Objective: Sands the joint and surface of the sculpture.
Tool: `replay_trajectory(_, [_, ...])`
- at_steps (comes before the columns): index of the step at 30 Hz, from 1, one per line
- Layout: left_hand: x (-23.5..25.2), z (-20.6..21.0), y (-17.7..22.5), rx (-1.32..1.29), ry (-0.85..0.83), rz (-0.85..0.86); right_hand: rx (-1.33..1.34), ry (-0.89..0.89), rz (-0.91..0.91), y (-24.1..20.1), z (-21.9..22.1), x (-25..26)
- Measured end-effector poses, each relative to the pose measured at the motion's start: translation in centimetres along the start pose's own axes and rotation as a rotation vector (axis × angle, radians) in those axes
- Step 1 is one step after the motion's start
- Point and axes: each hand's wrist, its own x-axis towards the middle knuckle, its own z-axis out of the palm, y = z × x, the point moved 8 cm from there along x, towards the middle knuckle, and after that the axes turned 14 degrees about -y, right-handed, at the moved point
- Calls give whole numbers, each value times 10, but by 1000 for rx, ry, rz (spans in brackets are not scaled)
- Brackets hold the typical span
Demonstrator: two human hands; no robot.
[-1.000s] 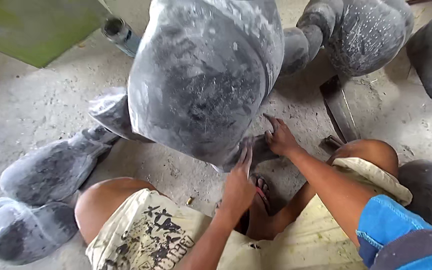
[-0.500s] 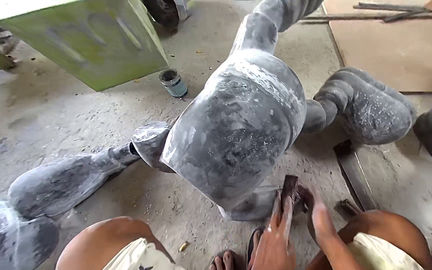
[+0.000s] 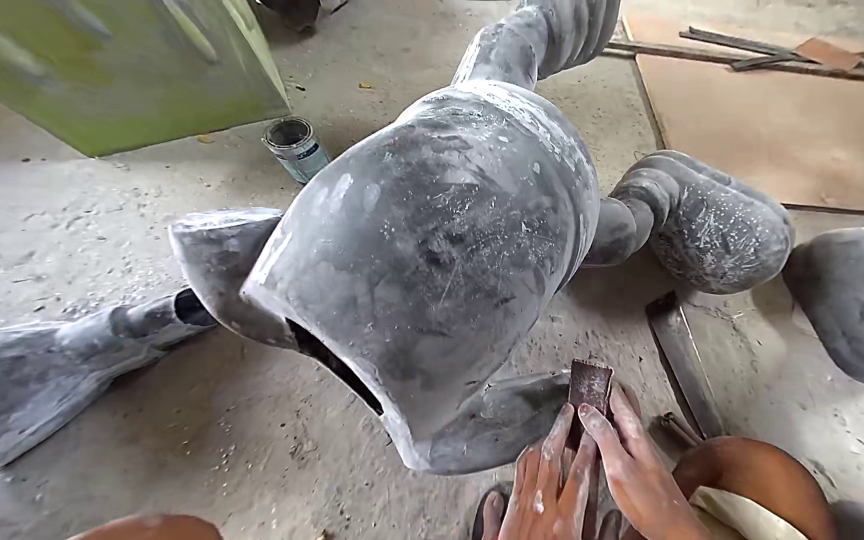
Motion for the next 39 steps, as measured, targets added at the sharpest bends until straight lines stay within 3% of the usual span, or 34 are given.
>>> replay_trajectory(3, [0,-28,-9,-4,140,22,-59,1,16,-10,-2,5])
replay_trajectory(6, [5,-48,-35,120,158,-111,-64,-16,41,-10,-2,5])
replay_trajectory(10, [10,-35,-67,367,-161,-313,-48,-92,74,6,5,-1])
replay_trajectory(13, [4,-27,-89,380,-430,-444,41,-189,73,25,24,-9])
replay_trajectory(19, [-26,-25,-137,267,-542,-471,-17,-330,96,47,78,-15])
replay_trajectory(21, [-37,-31,-146,41,-390,-364,-61,-369,143,50,86,-15])
replay_trajectory(23, [-52,-52,-149,-187,11,-291,-81,-400,149,51,89,-13])
replay_trajectory(25, [-79,-78,-153,-238,460,-489,-130,-430,151,49,91,-11])
replay_trajectory(28, [-119,-84,-176,-416,861,-999,-201,-449,161,44,93,-10])
replay_trajectory(30, [-134,-74,-198,-588,1014,-1322,-227,-451,165,43,92,-9])
replay_trajectory(32, [-130,-63,-217,-673,1104,-1461,-254,-457,168,43,91,-9])
replay_trajectory(34, [-116,-55,-228,-644,1168,-1523,-269,-479,172,43,90,-7])
replay_trajectory(39, [-121,-41,-246,-621,1254,-1471,-321,-465,161,29,83,-3])
